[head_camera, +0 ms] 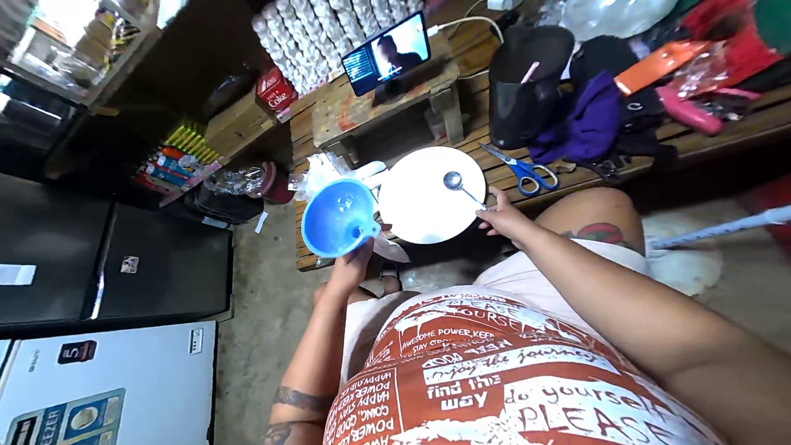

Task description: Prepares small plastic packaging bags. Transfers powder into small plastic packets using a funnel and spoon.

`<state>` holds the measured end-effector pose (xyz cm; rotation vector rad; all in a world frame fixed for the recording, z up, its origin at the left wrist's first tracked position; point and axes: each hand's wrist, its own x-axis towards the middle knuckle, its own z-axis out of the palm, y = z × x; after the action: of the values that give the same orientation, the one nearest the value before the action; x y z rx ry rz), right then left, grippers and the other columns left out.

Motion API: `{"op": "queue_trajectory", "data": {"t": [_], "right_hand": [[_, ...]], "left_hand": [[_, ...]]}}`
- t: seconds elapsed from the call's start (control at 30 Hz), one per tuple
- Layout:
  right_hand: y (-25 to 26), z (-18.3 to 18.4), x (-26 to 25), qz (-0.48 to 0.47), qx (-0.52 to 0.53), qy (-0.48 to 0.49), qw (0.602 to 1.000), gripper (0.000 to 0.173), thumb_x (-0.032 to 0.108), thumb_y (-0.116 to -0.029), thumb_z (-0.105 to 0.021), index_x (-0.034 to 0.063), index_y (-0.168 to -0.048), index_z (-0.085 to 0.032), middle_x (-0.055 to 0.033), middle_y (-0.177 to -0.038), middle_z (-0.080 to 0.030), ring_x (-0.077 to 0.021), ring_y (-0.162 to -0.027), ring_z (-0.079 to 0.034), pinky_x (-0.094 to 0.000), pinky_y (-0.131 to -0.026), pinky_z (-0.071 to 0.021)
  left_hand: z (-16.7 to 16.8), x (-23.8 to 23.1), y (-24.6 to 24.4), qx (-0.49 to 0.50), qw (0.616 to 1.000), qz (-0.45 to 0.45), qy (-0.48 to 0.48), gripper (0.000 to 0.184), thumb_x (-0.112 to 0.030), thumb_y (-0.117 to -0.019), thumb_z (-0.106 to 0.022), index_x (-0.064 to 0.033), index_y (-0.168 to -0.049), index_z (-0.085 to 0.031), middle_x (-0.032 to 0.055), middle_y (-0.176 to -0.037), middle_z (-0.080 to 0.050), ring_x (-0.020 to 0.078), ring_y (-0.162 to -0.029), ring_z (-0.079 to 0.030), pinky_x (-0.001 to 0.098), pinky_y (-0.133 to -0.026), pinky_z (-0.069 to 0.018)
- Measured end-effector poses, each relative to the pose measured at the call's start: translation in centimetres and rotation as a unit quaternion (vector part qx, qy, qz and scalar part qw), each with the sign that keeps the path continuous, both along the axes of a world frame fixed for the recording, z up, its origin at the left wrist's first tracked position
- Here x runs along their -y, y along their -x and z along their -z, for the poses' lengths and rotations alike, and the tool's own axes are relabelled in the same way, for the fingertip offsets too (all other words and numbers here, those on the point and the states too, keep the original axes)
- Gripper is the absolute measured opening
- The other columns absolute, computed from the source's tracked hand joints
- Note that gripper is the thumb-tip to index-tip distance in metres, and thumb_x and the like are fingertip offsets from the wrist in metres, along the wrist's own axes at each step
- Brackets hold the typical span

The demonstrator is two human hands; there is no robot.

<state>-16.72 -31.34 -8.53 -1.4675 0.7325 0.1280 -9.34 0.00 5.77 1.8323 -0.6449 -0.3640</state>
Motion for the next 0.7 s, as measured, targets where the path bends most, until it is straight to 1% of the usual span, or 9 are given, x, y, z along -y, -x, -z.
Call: {"op": "queue_trajectory", "data": {"t": [0.07, 0.17, 0.27, 0.33, 0.43, 0.47, 0.53, 0.63, 0.7], "right_hand": [[0.2, -0.9, -0.2, 0.006, -0.007, -0.007, 1.000, 0.078, 0.017, -0.1046, -0.058, 0.0197, -0.165, -0.008, -0.0300, -0.143, -0.048, -0.0385, -0.102, -0.065, -0.0520, -0.083, -0.0550], [0.4, -1.6, -0.5, 0.004, -0.014, -0.012, 1.000, 0.078, 0.017, -0.1052, -0.057, 0.0200, -0.165, -0.006, -0.0299, -0.146, -0.046, -0.0384, -0.103, -0.065, -0.0511, -0.084, -0.0547], [0.4, -1.3, -0.3, 0.003, -0.013, -0.010, 1.000, 0.078, 0.017, -0.1053, -0.056, 0.0196, -0.165, -0.006, -0.0311, -0.145, -0.047, -0.0398, -0.104, -0.065, -0.0524, -0.085, -0.0548], [0.4, -1.1, -0.2, 0.002, -0.011, -0.011, 1.000, 0.078, 0.018, -0.1050, -0.057, 0.0203, -0.165, -0.007, -0.0312, -0.145, -0.047, -0.0398, -0.104, -0.065, -0.0525, -0.085, -0.0546], [0.0, 0.1, 0.1, 0.006, -0.001, -0.004, 1.000, 0.079, 0.019, -0.1038, -0.059, 0.0219, -0.165, -0.008, -0.0310, -0.142, -0.051, -0.0400, -0.101, -0.066, -0.0541, -0.082, -0.0547], [-0.1, 0.3, 0.1, 0.007, -0.001, -0.003, 1.000, 0.079, 0.019, -0.1037, -0.059, 0.0218, -0.165, -0.009, -0.0313, -0.142, -0.050, -0.0402, -0.101, -0.065, -0.0542, -0.082, -0.0547], [-0.1, 0.0, 0.0, 0.009, -0.005, -0.008, 1.000, 0.080, 0.017, -0.1041, -0.059, 0.0213, -0.165, -0.008, -0.0313, -0.145, -0.047, -0.0411, -0.104, -0.065, -0.0544, -0.084, -0.0543], [-0.3, 0.2, 0.2, 0.006, -0.006, -0.006, 1.000, 0.077, 0.018, -0.1045, -0.058, 0.0217, -0.165, -0.010, -0.0302, -0.146, -0.047, -0.0390, -0.102, -0.065, -0.0530, -0.083, -0.0549], [-0.1, 0.4, 0.2, 0.002, -0.006, 0.003, 1.000, 0.072, 0.019, -0.1057, -0.055, 0.0194, -0.164, -0.013, -0.0293, -0.143, -0.050, -0.0371, -0.098, -0.066, -0.0517, -0.081, -0.0547]], "left_hand": [[-0.3, -0.2, -0.4, 0.001, 1.000, -0.013, -0.011, 0.029, -0.013, -0.1028, -0.050, -0.0031, -0.128, -0.059, 0.0013, -0.120, -0.066, 0.0062, -0.111, -0.062, 0.0317, -0.098, -0.0520], [-1.4, -0.3, -1.2, 0.013, 0.999, -0.022, -0.036, 0.033, -0.018, -0.1063, -0.044, -0.0054, -0.134, -0.058, 0.0039, -0.131, -0.065, 0.0096, -0.118, -0.060, 0.0343, -0.103, -0.0487], [-1.9, -0.3, -1.7, 0.036, 0.997, -0.036, -0.050, 0.031, -0.018, -0.1069, -0.046, -0.0070, -0.134, -0.056, 0.0006, -0.126, -0.064, 0.0041, -0.111, -0.061, 0.0293, -0.098, -0.0510], [-1.4, -0.8, -2.3, 0.078, 0.992, -0.059, -0.082, 0.033, -0.019, -0.1072, -0.048, -0.0058, -0.136, -0.058, 0.0061, -0.128, -0.064, 0.0081, -0.113, -0.061, 0.0332, -0.099, -0.0505], [-0.9, -0.5, -2.0, 0.100, 0.971, -0.133, -0.169, 0.034, -0.010, -0.1004, -0.061, 0.0044, -0.131, -0.060, 0.0209, -0.126, -0.064, 0.0227, -0.118, -0.061, 0.0430, -0.104, -0.0478], [-0.6, -0.4, -2.1, 0.113, 0.967, -0.145, -0.174, 0.032, -0.008, -0.0989, -0.062, 0.0059, -0.128, -0.061, 0.0222, -0.122, -0.065, 0.0241, -0.115, -0.062, 0.0440, -0.102, -0.0483], [0.4, -0.7, -2.7, 0.156, 0.965, -0.145, -0.150, 0.030, -0.009, -0.1004, -0.059, 0.0053, -0.126, -0.062, 0.0208, -0.119, -0.066, 0.0226, -0.112, -0.063, 0.0437, -0.101, -0.0496], [1.0, -0.8, -3.0, 0.143, 0.962, -0.166, -0.162, 0.030, -0.007, -0.0977, -0.063, 0.0061, -0.124, -0.063, 0.0223, -0.117, -0.067, 0.0255, -0.109, -0.064, 0.0464, -0.098, -0.0499], [1.5, -1.3, -3.6, 0.129, 0.976, -0.131, -0.119, 0.033, -0.014, -0.1049, -0.053, 0.0037, -0.131, -0.059, 0.0186, -0.125, -0.065, 0.0207, -0.114, -0.062, 0.0429, -0.102, -0.0498]]}}
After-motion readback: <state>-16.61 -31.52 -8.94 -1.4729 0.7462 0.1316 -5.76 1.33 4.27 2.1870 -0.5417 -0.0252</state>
